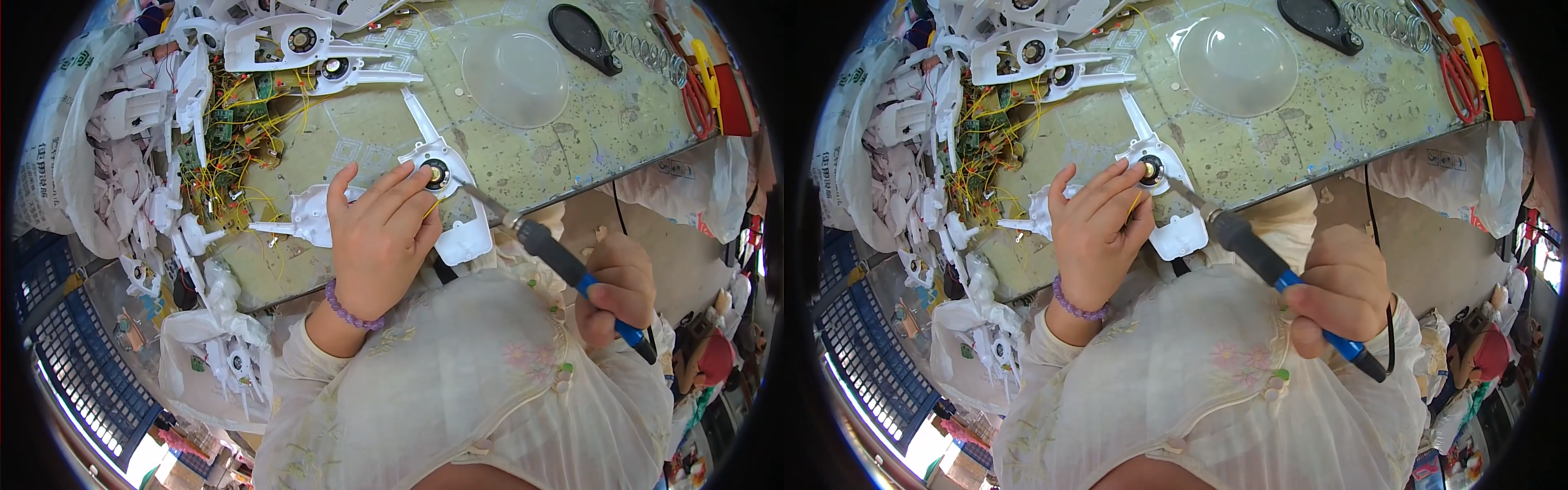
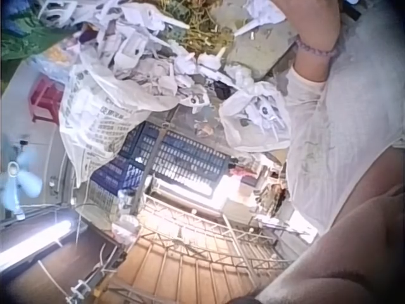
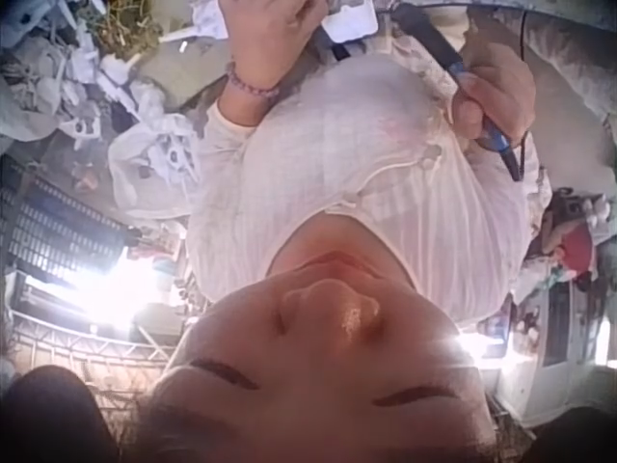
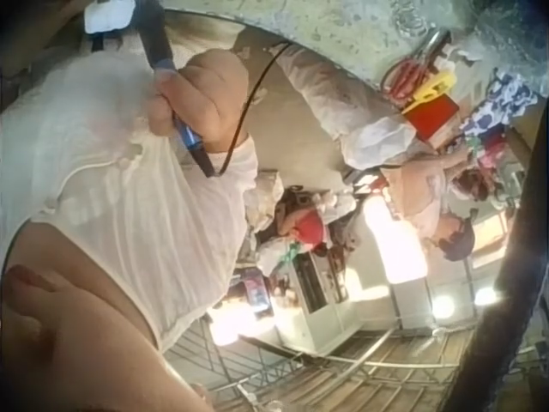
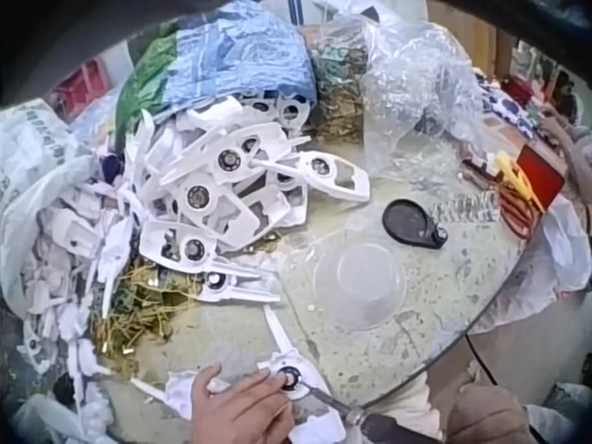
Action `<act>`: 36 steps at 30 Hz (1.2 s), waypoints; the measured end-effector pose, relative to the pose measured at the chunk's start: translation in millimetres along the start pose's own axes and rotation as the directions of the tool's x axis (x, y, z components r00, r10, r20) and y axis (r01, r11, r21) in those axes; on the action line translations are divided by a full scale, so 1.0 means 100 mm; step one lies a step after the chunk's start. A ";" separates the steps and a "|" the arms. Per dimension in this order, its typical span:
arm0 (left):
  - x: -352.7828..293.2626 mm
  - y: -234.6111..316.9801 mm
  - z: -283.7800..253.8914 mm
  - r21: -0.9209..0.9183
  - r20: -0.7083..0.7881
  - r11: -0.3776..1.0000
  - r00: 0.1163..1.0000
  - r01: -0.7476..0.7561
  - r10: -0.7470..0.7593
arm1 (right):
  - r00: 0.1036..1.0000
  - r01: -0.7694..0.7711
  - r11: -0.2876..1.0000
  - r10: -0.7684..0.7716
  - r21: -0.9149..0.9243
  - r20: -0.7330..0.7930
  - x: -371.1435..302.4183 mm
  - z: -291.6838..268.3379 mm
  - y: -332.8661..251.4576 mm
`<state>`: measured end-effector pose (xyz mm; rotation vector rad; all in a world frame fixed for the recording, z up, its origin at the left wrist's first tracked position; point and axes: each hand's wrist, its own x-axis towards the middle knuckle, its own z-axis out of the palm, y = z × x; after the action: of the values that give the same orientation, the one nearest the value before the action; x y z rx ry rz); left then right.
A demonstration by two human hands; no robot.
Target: Soldering wires to electronic circuit boards and assembling components into plastic housings.
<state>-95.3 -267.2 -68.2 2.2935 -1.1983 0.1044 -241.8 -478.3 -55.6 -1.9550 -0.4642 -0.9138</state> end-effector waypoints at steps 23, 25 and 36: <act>-0.02 0.06 -0.06 -0.220 -0.103 0.968 0.984 0.122 -0.147 | 0.962 -0.246 0.967 0.236 -0.062 -0.135 -0.06 0.00 0.01; -0.01 0.06 -0.05 -0.206 -0.095 0.971 0.985 0.120 -0.142 | 0.965 -0.231 0.971 0.221 -0.067 -0.139 -0.05 0.02 0.03; 0.01 0.05 0.00 -0.125 -0.116 0.988 0.988 0.090 -0.105 | 0.968 -0.220 0.975 0.213 -0.040 -0.135 -0.07 0.04 0.07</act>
<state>-98.6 -270.4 -65.1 2.2036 -1.0014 0.1314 -240.4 -478.0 -66.6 -1.9365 -0.1475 -0.9137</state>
